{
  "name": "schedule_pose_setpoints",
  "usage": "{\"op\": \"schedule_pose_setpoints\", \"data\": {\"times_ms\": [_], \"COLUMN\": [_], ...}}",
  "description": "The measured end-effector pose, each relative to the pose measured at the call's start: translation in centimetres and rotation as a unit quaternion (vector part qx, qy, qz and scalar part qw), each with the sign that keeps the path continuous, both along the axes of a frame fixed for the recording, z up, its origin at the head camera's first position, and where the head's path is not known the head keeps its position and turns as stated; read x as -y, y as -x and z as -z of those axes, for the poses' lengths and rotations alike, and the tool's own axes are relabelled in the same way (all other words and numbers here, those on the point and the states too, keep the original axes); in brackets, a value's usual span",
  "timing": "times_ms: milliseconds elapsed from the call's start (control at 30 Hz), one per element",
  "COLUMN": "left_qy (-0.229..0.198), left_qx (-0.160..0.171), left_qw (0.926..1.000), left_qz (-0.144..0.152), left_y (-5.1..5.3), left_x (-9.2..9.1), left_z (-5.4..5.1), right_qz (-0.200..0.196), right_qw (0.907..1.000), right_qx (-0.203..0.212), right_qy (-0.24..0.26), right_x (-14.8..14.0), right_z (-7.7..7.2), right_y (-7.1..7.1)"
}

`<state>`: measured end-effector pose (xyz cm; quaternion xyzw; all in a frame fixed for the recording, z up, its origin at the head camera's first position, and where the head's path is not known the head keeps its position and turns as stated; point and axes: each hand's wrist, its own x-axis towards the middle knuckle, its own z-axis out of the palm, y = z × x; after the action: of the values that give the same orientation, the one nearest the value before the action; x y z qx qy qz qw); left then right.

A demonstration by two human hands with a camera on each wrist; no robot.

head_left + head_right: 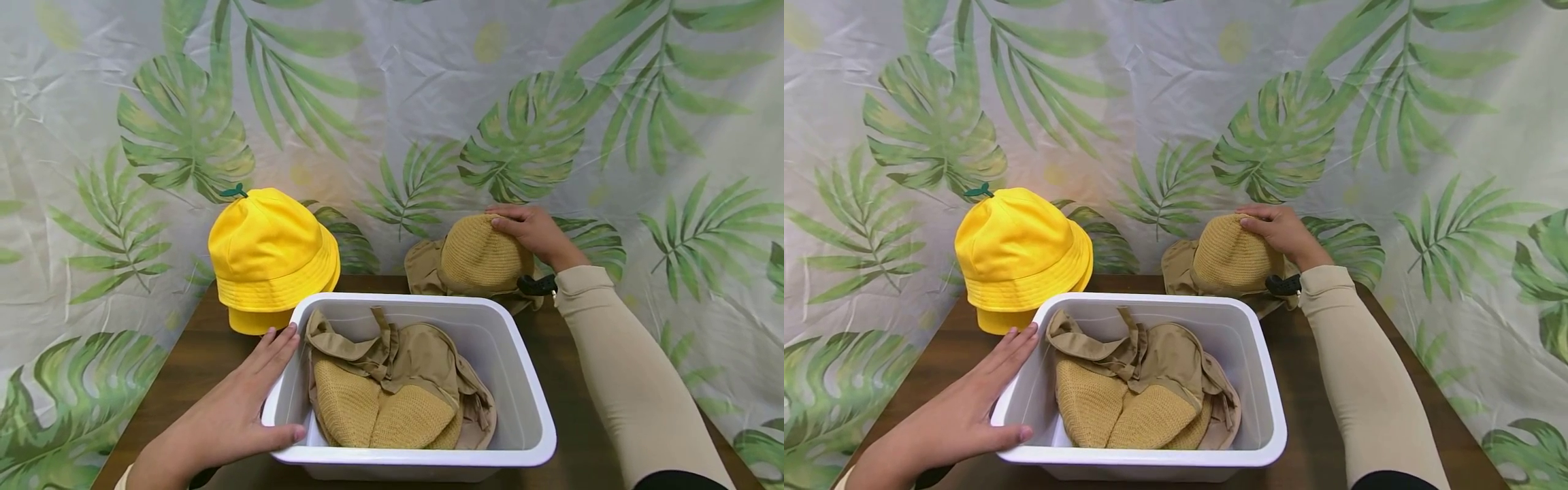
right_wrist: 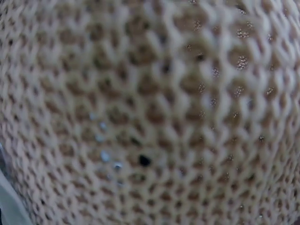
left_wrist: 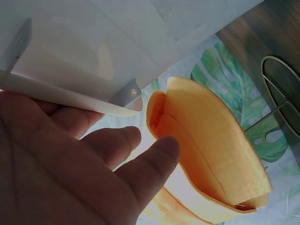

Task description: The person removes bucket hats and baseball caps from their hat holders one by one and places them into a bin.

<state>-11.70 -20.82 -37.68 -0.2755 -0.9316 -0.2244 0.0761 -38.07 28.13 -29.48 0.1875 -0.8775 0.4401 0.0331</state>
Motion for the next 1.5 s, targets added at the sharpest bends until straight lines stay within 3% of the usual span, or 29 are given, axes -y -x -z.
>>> {"op": "schedule_pose_setpoints", "data": {"times_ms": [167,700,1033,1267,1500], "left_qy": [0.002,0.001,0.004,0.004,0.000], "left_qx": [-0.016,0.007,0.008,0.018,0.009], "left_qw": [0.9999,1.0000,0.9999,0.9998,1.0000], "left_qz": [0.006,-0.005,-0.005,-0.008,-0.003], "left_y": [0.0,-0.1,0.0,0.0,0.0], "left_x": [0.0,-0.1,0.0,-0.1,0.0], "left_z": [0.0,0.1,-0.2,-0.1,0.0], "right_qz": [0.027,0.075,0.073,0.082,0.076], "right_qw": [0.9996,0.9966,0.9918,0.9901,0.9849], "right_qx": [-0.003,-0.023,-0.063,-0.075,-0.098], "right_qy": [-0.010,0.025,0.085,0.086,0.121], "right_x": [-0.2,0.0,0.2,0.2,0.5], "right_z": [-0.7,-3.8,-5.8,-7.5,-9.0], "right_y": [-0.4,-1.7,-2.5,-2.9,-3.3]}}
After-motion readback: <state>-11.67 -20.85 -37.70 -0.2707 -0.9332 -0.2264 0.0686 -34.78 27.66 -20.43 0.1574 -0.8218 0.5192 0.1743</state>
